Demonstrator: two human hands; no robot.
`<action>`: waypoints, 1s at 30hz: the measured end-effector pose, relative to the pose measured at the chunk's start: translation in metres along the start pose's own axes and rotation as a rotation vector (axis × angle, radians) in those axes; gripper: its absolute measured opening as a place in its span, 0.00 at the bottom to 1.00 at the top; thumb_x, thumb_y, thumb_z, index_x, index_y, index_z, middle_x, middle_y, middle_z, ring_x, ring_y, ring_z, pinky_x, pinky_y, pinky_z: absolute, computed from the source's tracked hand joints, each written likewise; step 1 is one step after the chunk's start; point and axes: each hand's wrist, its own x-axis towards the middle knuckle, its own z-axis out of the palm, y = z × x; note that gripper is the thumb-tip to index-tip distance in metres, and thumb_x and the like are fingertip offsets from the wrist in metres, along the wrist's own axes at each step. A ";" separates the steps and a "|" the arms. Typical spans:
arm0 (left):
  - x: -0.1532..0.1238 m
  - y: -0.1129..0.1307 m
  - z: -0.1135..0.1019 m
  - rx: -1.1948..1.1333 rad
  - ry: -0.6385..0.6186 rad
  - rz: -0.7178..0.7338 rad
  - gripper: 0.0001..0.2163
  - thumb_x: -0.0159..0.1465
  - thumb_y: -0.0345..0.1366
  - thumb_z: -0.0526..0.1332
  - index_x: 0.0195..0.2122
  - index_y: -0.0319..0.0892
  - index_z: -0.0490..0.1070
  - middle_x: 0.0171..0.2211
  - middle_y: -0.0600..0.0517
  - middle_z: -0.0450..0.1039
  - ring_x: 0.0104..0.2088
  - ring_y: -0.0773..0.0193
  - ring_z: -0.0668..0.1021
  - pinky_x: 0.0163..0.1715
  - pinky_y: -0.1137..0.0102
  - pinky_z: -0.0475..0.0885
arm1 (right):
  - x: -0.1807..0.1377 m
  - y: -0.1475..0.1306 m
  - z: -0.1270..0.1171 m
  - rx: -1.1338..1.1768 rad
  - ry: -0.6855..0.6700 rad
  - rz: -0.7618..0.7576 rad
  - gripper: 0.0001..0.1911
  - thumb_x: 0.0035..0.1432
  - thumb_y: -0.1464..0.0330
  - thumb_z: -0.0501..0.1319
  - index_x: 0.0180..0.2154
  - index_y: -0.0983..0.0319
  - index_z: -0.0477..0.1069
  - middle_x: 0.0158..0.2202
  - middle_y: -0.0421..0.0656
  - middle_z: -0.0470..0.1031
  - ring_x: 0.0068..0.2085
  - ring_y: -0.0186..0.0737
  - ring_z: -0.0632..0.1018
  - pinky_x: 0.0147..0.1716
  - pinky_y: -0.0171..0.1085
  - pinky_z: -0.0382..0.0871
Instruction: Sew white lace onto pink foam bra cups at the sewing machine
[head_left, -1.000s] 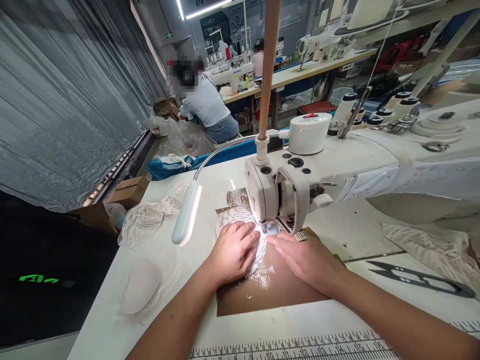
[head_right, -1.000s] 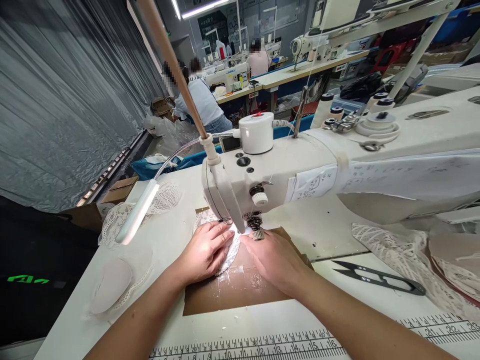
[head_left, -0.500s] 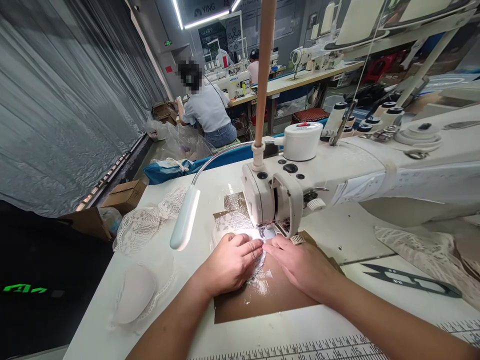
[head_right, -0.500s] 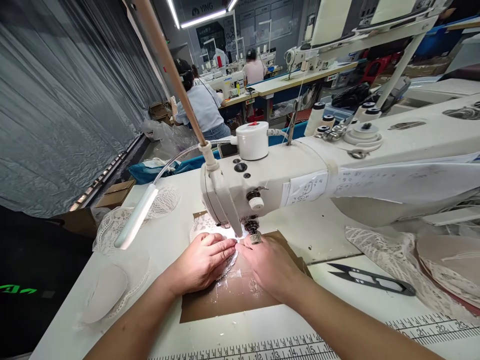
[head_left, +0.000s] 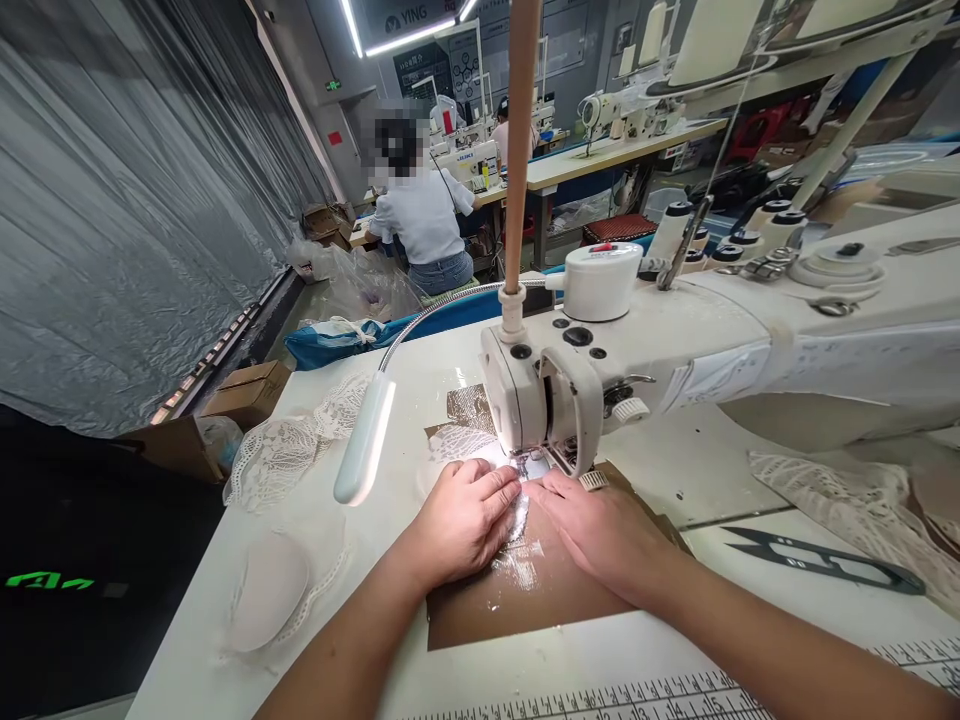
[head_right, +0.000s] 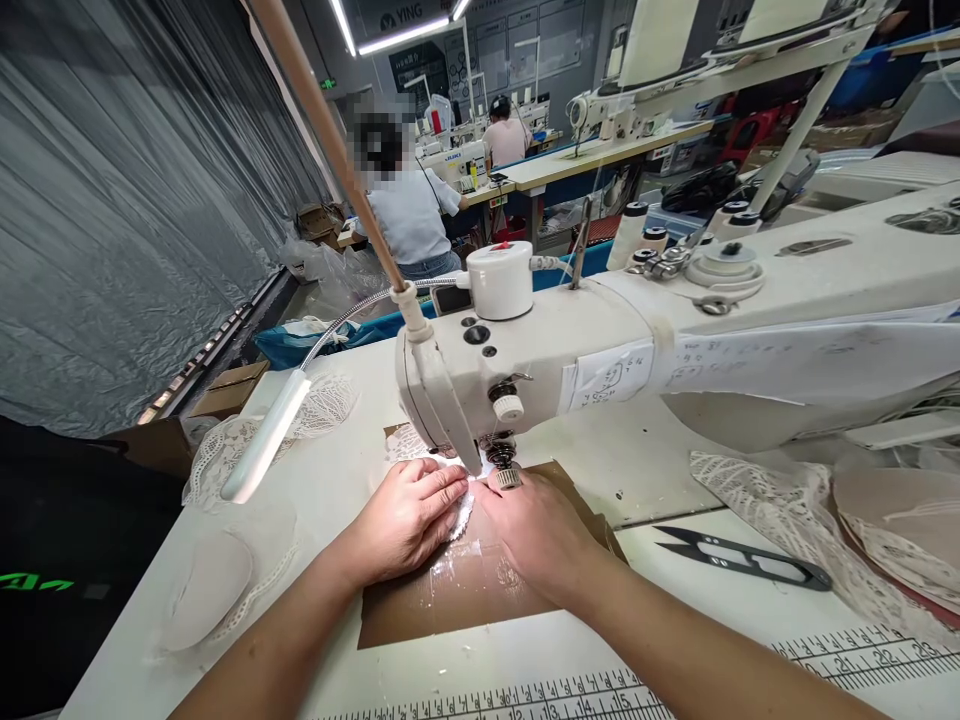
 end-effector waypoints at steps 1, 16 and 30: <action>0.000 0.000 0.000 -0.010 0.006 -0.010 0.17 0.67 0.37 0.49 0.54 0.39 0.65 0.55 0.48 0.67 0.47 0.54 0.68 0.45 0.58 0.65 | 0.000 0.000 0.000 -0.006 0.004 -0.003 0.16 0.52 0.80 0.51 0.39 0.62 0.72 0.32 0.43 0.70 0.27 0.36 0.66 0.24 0.36 0.48; -0.012 0.001 -0.010 -0.233 0.026 -0.010 0.10 0.59 0.37 0.61 0.41 0.42 0.70 0.48 0.48 0.70 0.46 0.57 0.70 0.48 0.60 0.64 | -0.002 0.006 -0.001 0.109 -0.027 0.082 0.14 0.61 0.75 0.47 0.40 0.60 0.70 0.29 0.41 0.72 0.27 0.37 0.68 0.27 0.35 0.56; -0.008 0.007 -0.004 -0.183 0.038 0.047 0.11 0.66 0.36 0.53 0.45 0.42 0.70 0.40 0.48 0.73 0.40 0.59 0.72 0.41 0.62 0.66 | -0.006 0.008 0.004 0.161 0.020 -0.151 0.14 0.61 0.73 0.49 0.27 0.61 0.69 0.26 0.40 0.67 0.26 0.34 0.67 0.25 0.34 0.53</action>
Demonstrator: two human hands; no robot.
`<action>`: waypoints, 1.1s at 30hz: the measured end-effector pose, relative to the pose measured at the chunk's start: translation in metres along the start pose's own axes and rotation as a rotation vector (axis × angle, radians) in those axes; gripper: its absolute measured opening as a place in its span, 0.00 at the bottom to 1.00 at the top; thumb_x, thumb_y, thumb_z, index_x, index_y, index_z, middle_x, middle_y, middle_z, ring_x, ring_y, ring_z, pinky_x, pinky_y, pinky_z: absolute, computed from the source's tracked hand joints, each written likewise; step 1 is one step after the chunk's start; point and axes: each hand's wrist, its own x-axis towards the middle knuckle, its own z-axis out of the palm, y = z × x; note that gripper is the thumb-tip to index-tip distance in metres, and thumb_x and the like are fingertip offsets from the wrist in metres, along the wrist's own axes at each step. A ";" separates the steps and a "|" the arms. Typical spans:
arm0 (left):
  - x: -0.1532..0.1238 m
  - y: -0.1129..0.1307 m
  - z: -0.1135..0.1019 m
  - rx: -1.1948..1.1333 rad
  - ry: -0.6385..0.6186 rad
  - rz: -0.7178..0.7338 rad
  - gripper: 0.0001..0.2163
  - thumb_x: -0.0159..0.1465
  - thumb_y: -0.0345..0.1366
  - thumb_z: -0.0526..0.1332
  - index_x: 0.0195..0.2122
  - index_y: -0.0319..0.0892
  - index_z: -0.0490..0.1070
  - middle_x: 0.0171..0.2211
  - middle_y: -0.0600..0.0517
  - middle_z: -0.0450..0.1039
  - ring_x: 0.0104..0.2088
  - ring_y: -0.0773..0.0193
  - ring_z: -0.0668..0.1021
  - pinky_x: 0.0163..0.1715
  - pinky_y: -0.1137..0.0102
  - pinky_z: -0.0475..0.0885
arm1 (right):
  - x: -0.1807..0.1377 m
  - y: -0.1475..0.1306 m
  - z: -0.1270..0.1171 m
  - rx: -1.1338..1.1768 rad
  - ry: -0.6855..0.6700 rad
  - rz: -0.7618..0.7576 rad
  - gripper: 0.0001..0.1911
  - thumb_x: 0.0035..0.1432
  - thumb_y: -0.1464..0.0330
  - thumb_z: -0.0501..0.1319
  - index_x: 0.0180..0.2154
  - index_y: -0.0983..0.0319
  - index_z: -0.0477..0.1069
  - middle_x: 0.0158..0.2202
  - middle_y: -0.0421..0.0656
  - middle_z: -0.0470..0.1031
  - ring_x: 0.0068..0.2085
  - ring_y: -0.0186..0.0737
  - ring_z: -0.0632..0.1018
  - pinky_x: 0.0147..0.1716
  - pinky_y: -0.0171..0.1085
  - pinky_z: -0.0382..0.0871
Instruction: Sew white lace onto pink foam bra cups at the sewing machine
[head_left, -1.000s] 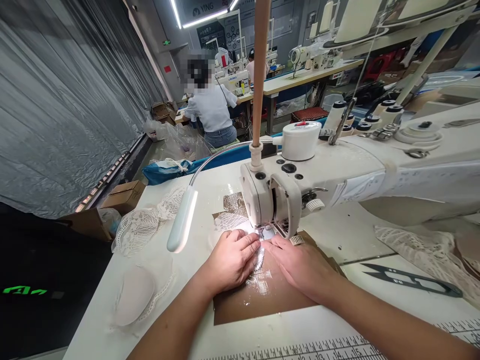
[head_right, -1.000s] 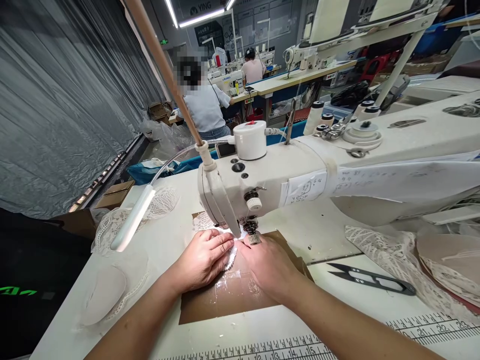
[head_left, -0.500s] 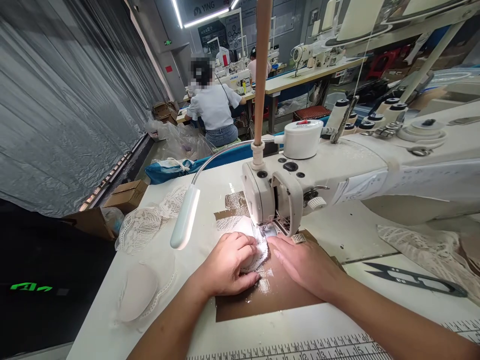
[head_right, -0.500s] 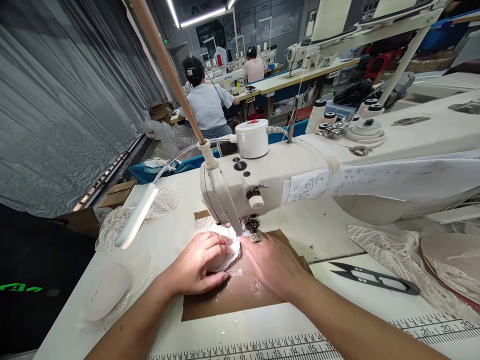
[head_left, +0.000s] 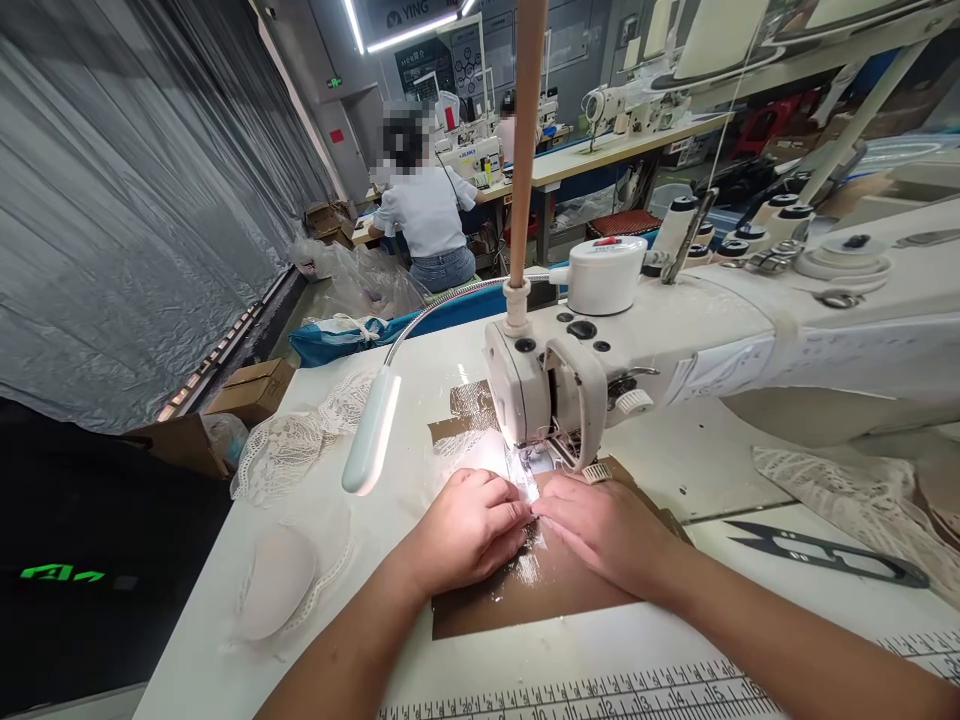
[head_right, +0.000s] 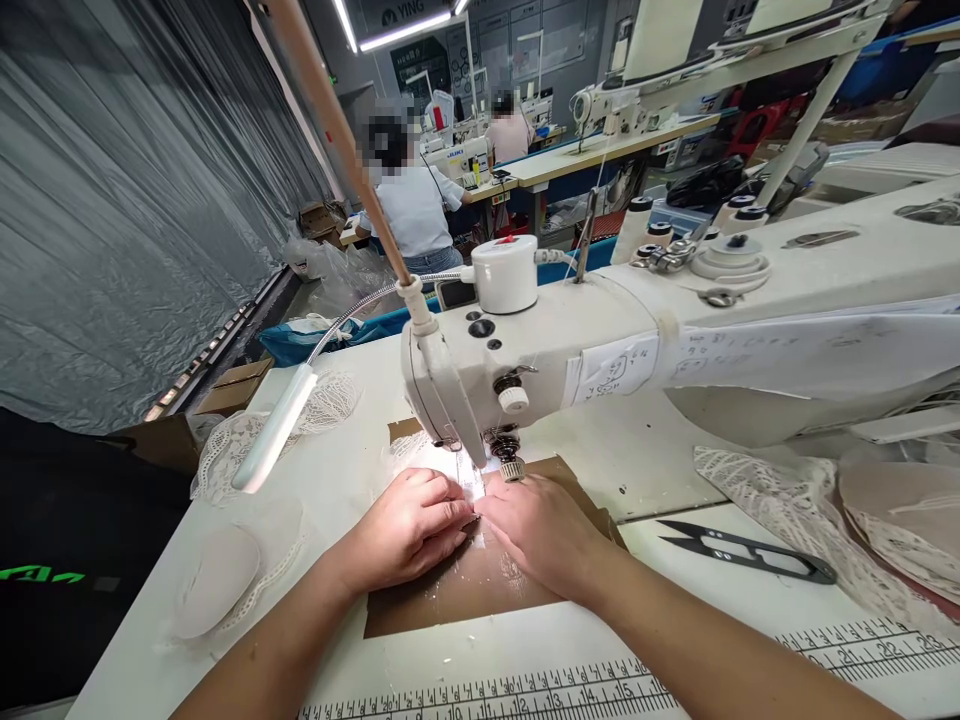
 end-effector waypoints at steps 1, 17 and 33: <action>0.000 0.000 0.000 0.014 -0.004 0.002 0.11 0.66 0.37 0.53 0.46 0.42 0.70 0.41 0.47 0.73 0.40 0.59 0.72 0.42 0.62 0.66 | -0.001 0.000 -0.002 0.006 0.005 -0.011 0.15 0.61 0.73 0.49 0.27 0.61 0.69 0.26 0.40 0.67 0.26 0.34 0.67 0.25 0.34 0.54; 0.000 -0.005 0.004 0.064 0.016 -0.022 0.13 0.66 0.36 0.52 0.50 0.44 0.70 0.48 0.47 0.72 0.44 0.57 0.72 0.44 0.59 0.66 | 0.007 -0.006 -0.006 -0.103 -0.071 0.158 0.19 0.53 0.79 0.50 0.42 0.61 0.73 0.32 0.42 0.70 0.27 0.36 0.65 0.24 0.36 0.50; 0.002 -0.001 0.001 0.070 0.035 0.006 0.12 0.65 0.35 0.53 0.47 0.43 0.71 0.49 0.47 0.72 0.45 0.57 0.72 0.44 0.60 0.68 | 0.003 -0.006 -0.007 -0.090 -0.085 0.110 0.17 0.54 0.78 0.50 0.40 0.60 0.72 0.33 0.42 0.70 0.27 0.37 0.65 0.26 0.37 0.49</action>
